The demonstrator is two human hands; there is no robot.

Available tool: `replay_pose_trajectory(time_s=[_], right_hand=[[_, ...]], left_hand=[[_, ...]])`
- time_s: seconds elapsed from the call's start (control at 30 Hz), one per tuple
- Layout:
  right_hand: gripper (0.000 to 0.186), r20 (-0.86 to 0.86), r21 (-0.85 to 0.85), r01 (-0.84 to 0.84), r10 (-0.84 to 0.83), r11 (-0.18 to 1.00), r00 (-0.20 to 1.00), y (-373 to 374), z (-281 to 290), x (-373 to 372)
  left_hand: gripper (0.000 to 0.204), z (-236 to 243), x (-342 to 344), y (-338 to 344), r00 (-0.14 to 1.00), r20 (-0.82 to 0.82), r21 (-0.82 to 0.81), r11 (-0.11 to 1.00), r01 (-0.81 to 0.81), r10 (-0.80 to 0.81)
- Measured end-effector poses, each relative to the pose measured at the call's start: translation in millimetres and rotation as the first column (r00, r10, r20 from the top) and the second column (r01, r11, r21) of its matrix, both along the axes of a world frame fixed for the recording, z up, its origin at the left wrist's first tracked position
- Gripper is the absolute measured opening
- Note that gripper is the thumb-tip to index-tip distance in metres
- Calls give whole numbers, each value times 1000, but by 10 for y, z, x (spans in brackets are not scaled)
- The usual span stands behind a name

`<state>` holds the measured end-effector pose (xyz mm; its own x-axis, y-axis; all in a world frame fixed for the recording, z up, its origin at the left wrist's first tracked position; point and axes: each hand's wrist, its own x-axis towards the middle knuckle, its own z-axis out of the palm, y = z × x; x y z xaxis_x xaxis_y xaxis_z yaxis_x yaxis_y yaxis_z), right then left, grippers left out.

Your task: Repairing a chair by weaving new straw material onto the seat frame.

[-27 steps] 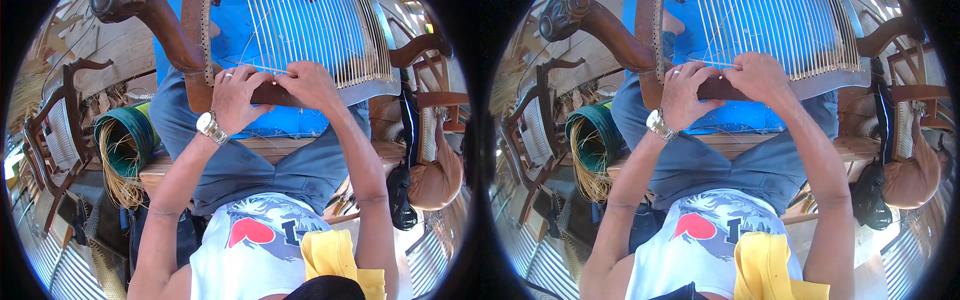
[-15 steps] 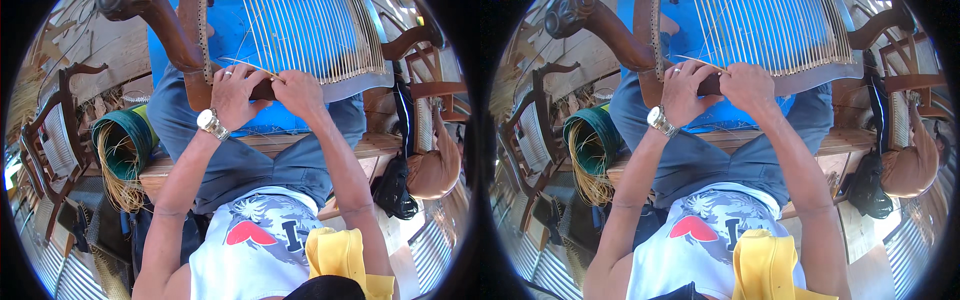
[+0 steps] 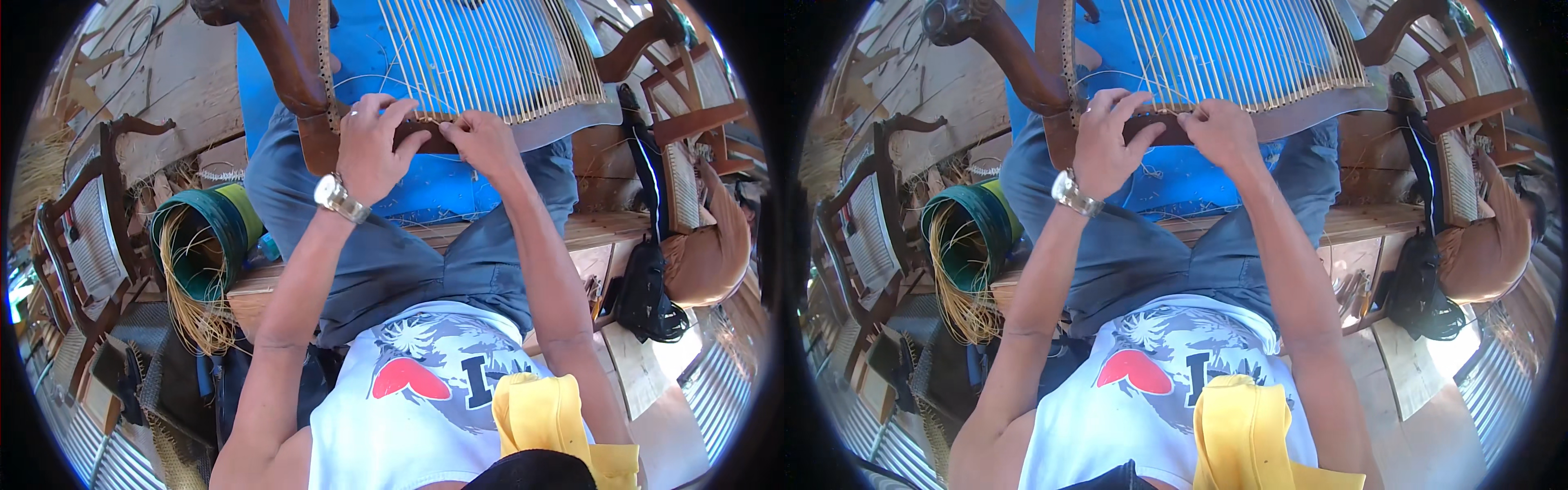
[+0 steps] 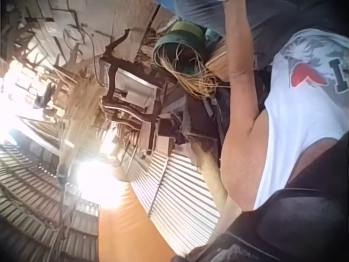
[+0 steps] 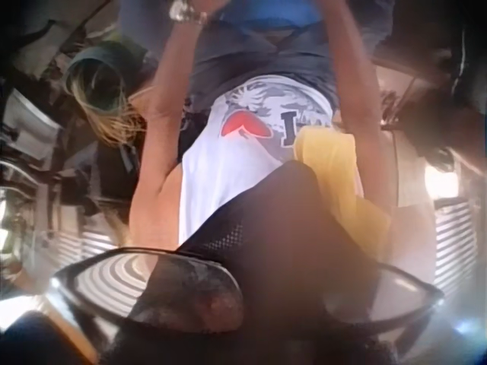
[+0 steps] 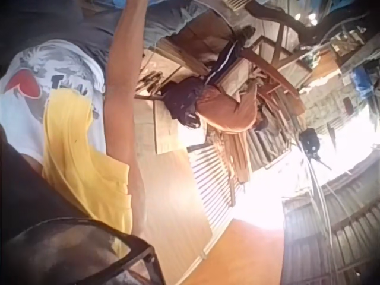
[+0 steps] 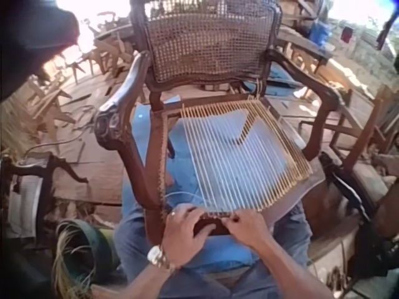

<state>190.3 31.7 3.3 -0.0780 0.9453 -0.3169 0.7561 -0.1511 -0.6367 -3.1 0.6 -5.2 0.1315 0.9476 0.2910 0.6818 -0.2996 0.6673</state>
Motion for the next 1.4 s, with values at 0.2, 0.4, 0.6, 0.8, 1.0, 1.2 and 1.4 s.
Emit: replay_pose_trajectory(time_s=[0.2,0.4,0.6,0.8,1.0,1.2,1.4], right_hand=[[32,122,126,-14,-2,992,993,-48,-57,-59],[34,124,2,-114,113,993,986,87,-30,-25],[32,179,59,-39,28,997,983,-14,17,-111],[33,230,31,-57,48,998,972,69,142,-151],[31,205,41,-114,103,993,973,52,-22,-109],[28,183,47,-134,123,990,975,30,-14,-99],[29,204,27,-153,144,988,968,35,44,-127]], left_hand=[[26,-120,216,47,995,56,104,992,78,-84],[18,-273,233,112,993,29,236,966,101,-111],[14,-297,199,152,994,-3,285,953,106,-110],[12,-254,108,170,993,-9,270,956,112,-114],[13,-281,133,167,991,-3,267,955,126,-130],[12,-296,225,101,998,-33,335,940,59,-51],[11,-261,234,130,995,68,285,957,54,-76]])
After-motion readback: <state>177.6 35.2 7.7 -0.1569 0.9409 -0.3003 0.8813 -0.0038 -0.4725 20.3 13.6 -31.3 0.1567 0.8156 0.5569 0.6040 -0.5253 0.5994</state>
